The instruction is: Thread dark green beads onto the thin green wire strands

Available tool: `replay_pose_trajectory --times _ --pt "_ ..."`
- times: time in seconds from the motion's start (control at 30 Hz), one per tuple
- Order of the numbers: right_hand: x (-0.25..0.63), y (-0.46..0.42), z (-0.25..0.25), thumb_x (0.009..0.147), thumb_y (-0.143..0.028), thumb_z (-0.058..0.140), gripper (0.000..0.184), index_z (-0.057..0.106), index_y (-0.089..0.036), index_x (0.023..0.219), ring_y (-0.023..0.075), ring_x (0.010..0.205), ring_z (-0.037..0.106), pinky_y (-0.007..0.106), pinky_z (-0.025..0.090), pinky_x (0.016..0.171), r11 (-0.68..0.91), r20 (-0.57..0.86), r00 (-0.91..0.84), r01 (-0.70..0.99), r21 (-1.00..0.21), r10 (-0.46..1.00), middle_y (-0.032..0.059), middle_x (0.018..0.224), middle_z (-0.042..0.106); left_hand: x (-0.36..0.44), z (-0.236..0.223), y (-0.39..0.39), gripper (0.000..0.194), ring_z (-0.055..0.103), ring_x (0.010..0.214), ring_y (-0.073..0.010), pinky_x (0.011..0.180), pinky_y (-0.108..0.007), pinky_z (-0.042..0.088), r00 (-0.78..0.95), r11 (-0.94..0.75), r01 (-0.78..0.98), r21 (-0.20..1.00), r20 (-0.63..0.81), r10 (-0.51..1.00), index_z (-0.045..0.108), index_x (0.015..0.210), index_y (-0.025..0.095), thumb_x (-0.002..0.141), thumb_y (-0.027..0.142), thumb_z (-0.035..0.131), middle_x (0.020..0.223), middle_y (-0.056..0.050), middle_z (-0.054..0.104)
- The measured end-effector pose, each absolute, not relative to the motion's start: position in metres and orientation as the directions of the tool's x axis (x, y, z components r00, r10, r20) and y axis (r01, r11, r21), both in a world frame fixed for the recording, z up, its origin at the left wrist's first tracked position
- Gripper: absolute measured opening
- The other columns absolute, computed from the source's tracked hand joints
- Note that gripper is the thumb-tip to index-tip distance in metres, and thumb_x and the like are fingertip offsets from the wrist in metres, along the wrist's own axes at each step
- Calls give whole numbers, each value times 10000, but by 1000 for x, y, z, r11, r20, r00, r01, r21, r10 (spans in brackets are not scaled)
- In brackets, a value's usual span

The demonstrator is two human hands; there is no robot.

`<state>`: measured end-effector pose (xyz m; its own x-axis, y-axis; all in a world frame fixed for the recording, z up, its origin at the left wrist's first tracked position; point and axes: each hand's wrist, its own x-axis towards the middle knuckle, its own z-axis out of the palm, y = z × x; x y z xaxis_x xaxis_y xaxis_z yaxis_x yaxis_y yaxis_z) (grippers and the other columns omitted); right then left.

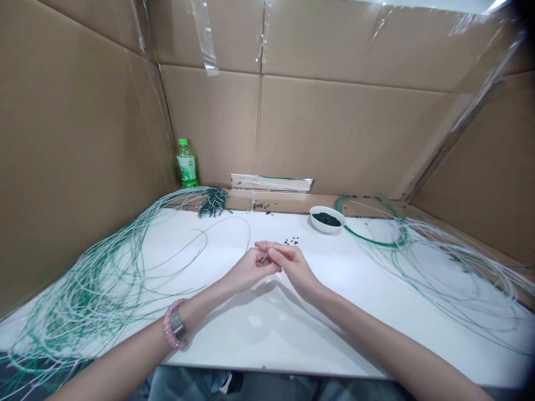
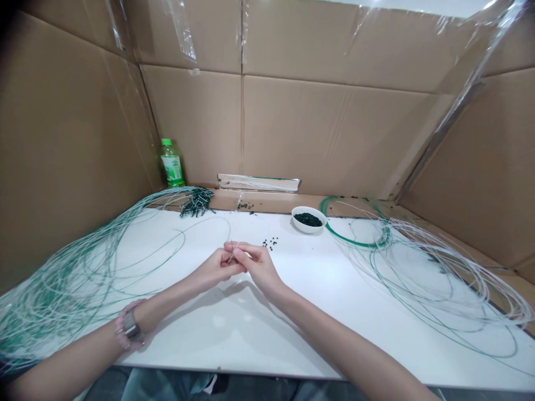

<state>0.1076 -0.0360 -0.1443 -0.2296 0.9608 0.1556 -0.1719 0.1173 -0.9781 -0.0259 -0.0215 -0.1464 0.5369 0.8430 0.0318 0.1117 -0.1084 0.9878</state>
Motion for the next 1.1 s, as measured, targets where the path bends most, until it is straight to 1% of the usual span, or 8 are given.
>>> replay_pose_trajectory --times 0.1,0.23,0.33,0.4,0.5,0.67,0.87,1.1 --pt "104 -38 -148 722 -446 689 277 716 -172 689 183 860 614 301 472 786 61 122 -232 -252 -966 965 80 980 691 -27 -148 -20 142 360 568 -68 522 -214 255 561 -151 101 983 69 825 513 778 141 723 266 553 649 44 430" --pt "105 -39 -151 714 -449 688 256 672 -195 692 144 738 586 286 472 714 6 84 -184 -388 -922 979 37 864 677 -32 -150 -16 197 327 558 -75 544 -227 265 644 -182 94 979 79 761 404 618 161 739 279 504 592 48 350" --pt "106 -40 -152 730 -446 674 242 659 -205 728 139 681 575 307 472 690 -20 57 -156 -450 -893 986 17 821 653 -35 -153 -12 239 387 603 -101 625 -246 325 670 -206 65 976 110 734 387 581 164 768 300 449 585 29 384" --pt "106 -40 -153 724 -433 684 239 649 -196 718 135 675 572 322 469 734 -25 42 -129 -477 -878 991 14 817 644 -35 -155 -10 287 411 620 -113 665 -258 340 649 -217 54 975 130 749 390 571 166 806 328 407 583 18 408" --pt "107 -39 -156 702 -394 705 215 634 -191 691 147 799 584 321 442 861 -14 24 -66 -517 -856 998 16 826 644 -34 -158 -9 372 405 604 -114 664 -259 336 589 -224 45 974 155 793 392 561 168 848 403 384 576 15 417" --pt "109 -36 -163 714 -333 693 163 617 -189 724 162 952 580 343 399 965 -23 -33 7 -557 -830 999 23 859 659 -34 -159 -5 429 430 607 -113 660 -245 356 452 -194 14 981 167 876 496 583 149 818 507 477 586 7 465" --pt "112 -33 -167 815 -292 612 145 595 -151 787 170 983 592 391 414 951 -37 -73 47 -537 -843 996 35 900 659 -36 -165 6 452 504 649 -106 704 -242 434 316 -38 -87 995 63 947 584 680 128 660 575 653 645 -2 530" --pt "114 -31 -168 847 -281 592 147 591 -139 807 150 891 606 368 455 880 1 -28 52 -481 -877 998 8 826 632 -41 -162 8 434 549 634 -77 664 -216 462 273 117 -174 978 -66 960 592 687 121 523 466 798 672 -4 572"
